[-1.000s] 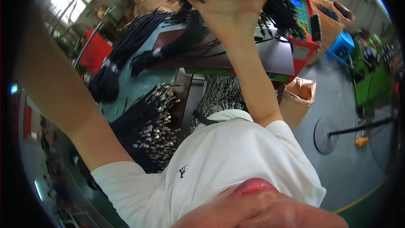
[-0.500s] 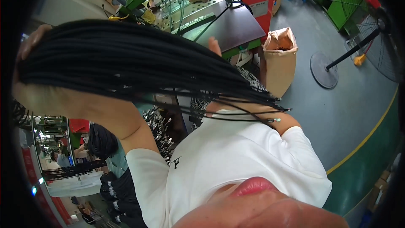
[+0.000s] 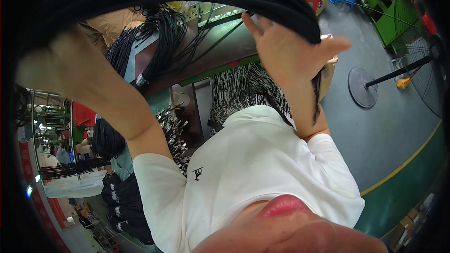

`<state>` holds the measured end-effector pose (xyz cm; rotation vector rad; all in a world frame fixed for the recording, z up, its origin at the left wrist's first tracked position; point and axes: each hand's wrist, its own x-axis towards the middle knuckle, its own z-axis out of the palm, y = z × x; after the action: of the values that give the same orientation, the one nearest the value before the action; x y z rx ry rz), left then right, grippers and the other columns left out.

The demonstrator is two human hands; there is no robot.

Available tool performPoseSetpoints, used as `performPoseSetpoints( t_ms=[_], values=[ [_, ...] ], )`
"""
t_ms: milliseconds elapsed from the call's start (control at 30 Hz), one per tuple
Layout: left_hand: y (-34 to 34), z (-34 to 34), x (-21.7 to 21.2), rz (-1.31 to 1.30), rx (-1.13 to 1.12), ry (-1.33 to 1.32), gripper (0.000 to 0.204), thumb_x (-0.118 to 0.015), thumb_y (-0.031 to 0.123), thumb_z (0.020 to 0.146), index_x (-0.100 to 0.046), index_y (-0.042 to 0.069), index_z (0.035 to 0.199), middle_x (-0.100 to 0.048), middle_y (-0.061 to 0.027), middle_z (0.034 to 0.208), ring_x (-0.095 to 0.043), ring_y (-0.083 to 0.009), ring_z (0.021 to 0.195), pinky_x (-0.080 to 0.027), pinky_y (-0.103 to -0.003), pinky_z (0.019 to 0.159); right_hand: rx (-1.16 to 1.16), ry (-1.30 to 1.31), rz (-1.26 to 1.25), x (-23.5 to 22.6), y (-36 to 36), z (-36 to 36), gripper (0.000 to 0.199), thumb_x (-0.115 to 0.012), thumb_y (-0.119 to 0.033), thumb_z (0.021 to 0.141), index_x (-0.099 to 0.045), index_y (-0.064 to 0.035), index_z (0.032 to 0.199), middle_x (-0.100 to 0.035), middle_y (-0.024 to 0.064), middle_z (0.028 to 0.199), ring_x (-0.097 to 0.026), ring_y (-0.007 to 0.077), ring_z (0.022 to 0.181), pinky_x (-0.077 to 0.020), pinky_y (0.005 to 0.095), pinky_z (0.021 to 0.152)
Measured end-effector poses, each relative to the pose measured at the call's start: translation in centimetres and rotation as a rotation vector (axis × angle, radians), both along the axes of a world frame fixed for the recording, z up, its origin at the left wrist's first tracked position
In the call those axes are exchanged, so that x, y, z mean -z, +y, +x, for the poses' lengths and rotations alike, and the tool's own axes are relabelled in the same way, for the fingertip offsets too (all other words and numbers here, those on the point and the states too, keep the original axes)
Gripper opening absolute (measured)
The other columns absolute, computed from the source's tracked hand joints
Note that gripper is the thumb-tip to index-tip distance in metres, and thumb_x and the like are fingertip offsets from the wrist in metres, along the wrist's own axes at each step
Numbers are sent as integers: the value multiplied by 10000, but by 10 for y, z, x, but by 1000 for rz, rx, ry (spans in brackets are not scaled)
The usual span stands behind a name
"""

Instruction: Organizing and sorting bundles of black cables with connectors at a factory workbench.

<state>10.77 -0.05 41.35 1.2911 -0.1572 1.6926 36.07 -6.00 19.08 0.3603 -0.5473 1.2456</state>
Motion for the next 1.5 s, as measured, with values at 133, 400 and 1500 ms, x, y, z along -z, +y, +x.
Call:
performPoseSetpoints(
  t_ms=[133, 400, 1500],
  values=[
    [0, -27, 49, -81, -158, -19, 254, -558, 291, 862, -595, 41, 858, -621, -124, 846, -639, -309, 892, -512, -474, 928, -220, 202, 202, 13, 52, 70, 839, -570, -694, 803, -513, -59, 1348, -547, 147, 1355, -461, 298, 1295, -287, 524, 1137],
    [6, -235, 234, -1235, -244, 1206, 447, -594, 430, 948, -630, 32, 1148, -682, -141, 1089, -669, -226, 914, -528, -349, 862, 248, -56, -247, -5, 77, 3, 354, -611, -39, 913, -427, -62, 1215, -631, 85, 817, -631, 210, 790, -518, 386, 835],
    [62, 47, 210, -235, -227, 593, 159, -675, 81, 877, -603, -7, 988, -607, -22, 870, -585, -179, 870, -478, -326, 808, 1193, -1176, 416, -92, 150, -71, 864, -684, -375, 837, -262, -2, 1491, -287, 206, 1534, -307, 357, 1406, -298, 478, 1119]
  ],
)
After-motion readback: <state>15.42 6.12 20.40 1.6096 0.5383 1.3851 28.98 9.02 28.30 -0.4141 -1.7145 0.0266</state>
